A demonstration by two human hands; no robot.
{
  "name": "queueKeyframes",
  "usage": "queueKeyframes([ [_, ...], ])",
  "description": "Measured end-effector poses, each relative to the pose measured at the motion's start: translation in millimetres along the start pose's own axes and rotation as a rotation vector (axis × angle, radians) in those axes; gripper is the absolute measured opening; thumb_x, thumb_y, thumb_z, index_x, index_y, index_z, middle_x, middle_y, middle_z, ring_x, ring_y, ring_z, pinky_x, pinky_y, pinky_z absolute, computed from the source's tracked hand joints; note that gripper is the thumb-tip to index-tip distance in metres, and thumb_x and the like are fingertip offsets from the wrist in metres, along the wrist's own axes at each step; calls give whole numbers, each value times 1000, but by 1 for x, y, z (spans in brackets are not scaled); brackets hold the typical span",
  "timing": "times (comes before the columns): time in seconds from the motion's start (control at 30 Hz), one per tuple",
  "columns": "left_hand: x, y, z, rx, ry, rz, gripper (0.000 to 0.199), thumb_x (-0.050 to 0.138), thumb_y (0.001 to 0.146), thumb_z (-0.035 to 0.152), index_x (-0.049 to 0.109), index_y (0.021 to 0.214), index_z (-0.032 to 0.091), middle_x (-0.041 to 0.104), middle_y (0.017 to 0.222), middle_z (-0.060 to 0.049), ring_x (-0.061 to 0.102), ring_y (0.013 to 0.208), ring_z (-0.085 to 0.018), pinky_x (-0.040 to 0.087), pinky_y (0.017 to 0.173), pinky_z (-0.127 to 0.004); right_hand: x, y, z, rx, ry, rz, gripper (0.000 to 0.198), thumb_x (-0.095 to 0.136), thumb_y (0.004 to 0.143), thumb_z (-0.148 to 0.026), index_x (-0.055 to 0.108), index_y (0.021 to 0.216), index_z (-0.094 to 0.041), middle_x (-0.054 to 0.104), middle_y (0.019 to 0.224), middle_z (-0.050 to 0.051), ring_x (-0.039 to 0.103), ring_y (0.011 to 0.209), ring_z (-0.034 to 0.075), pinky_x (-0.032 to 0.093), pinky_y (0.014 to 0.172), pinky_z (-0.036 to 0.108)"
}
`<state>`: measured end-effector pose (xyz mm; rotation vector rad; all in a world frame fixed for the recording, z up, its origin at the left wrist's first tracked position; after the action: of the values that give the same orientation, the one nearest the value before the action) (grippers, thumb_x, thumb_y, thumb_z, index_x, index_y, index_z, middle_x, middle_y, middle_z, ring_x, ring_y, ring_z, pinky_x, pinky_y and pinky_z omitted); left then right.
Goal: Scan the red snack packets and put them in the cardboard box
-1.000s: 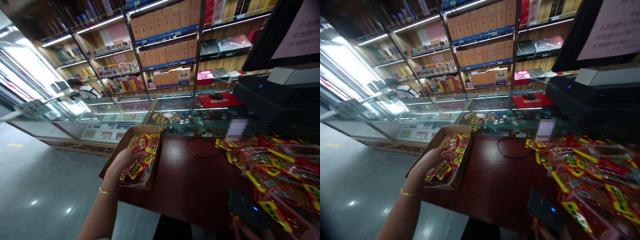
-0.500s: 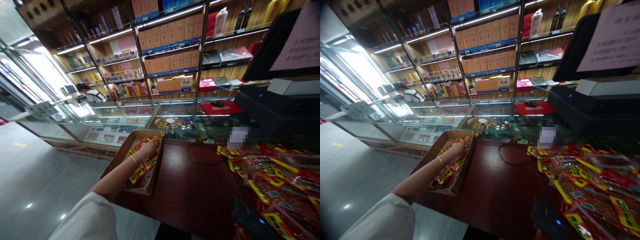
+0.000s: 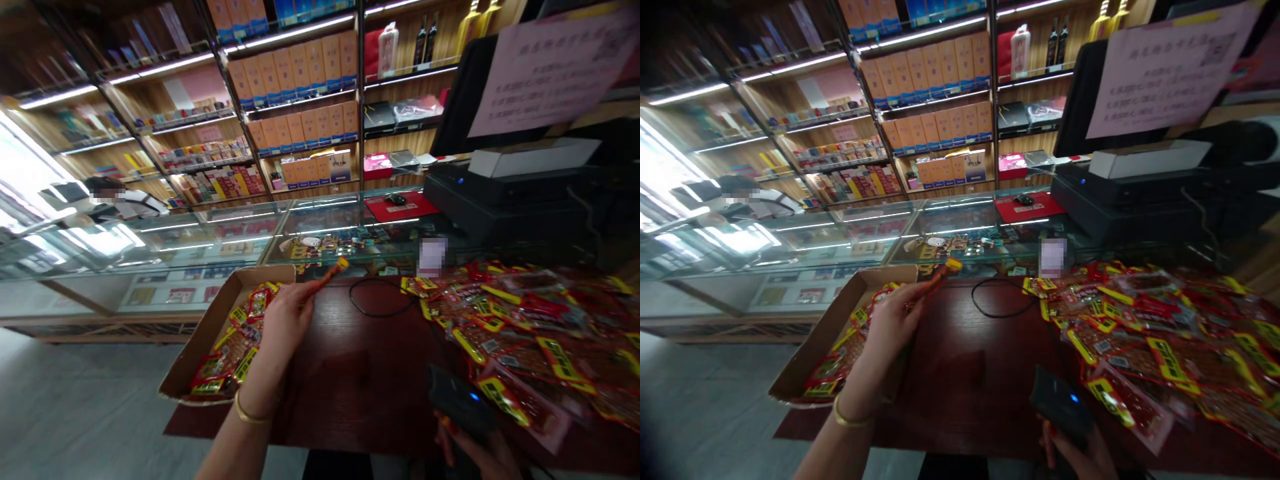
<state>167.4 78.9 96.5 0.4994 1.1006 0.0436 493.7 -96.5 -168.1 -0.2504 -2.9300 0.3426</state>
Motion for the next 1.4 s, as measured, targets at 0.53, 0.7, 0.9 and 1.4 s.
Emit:
queueKeyframes([
  [0.53, 156, -31, 45, 175, 24, -479, 58, 72, 88, 48, 63, 136, 18, 56, 151, -18, 49, 139, -37, 42, 115, -54, 22, -2, -15, -5, 127, -20, 48, 88, 70, -57, 79, 87, -13, 71, 58, 5, 62, 44, 17, 54, 53, 33],
  [0.7, 181, -27, 52, 201, -56, -531, 42, 86, 73, 37, 69, 106, 18, 65, 134, -16, 56, 129, -36, 45, 108, -47, 26, -6, -28, 6, 74, 118, 51, 85, 71, -63, 77, 85, -14, 68, 57, 3, 60, 44, 16, 49, 46, 28],
  [0.9, 179, -35, 32, 34, -278, -573, 35, 80, 76, 23, 66, 108, 19, 76, 102, -7, 70, 94, -26, 50, 80, -32, 33, -10, -48, -43, -236, 145, 55, 74, 78, -70, 77, 77, -16, 73, 61, 8, 68, 52, 23, 55, 53, 32],
  [1.4, 190, -36, 30, -85, -685, -686, 37, 71, 76, 14, 75, 113, 16, 81, 102, -4, 74, 89, -20, 53, 77, -24, 32, -30, -111, -204, -721, 287, 57, 57, 84, -77, 71, 67, -25, 72, 56, 7, 72, 56, 28, 55, 60, 36],
])
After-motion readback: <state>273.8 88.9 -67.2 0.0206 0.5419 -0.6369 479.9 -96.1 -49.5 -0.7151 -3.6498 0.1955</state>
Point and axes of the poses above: each hand's wrist, its own y-axis towards the middle knuckle, its own x-axis out of the palm, z = x × y, the point moved 9 cm from there along y, towards the middle knuckle
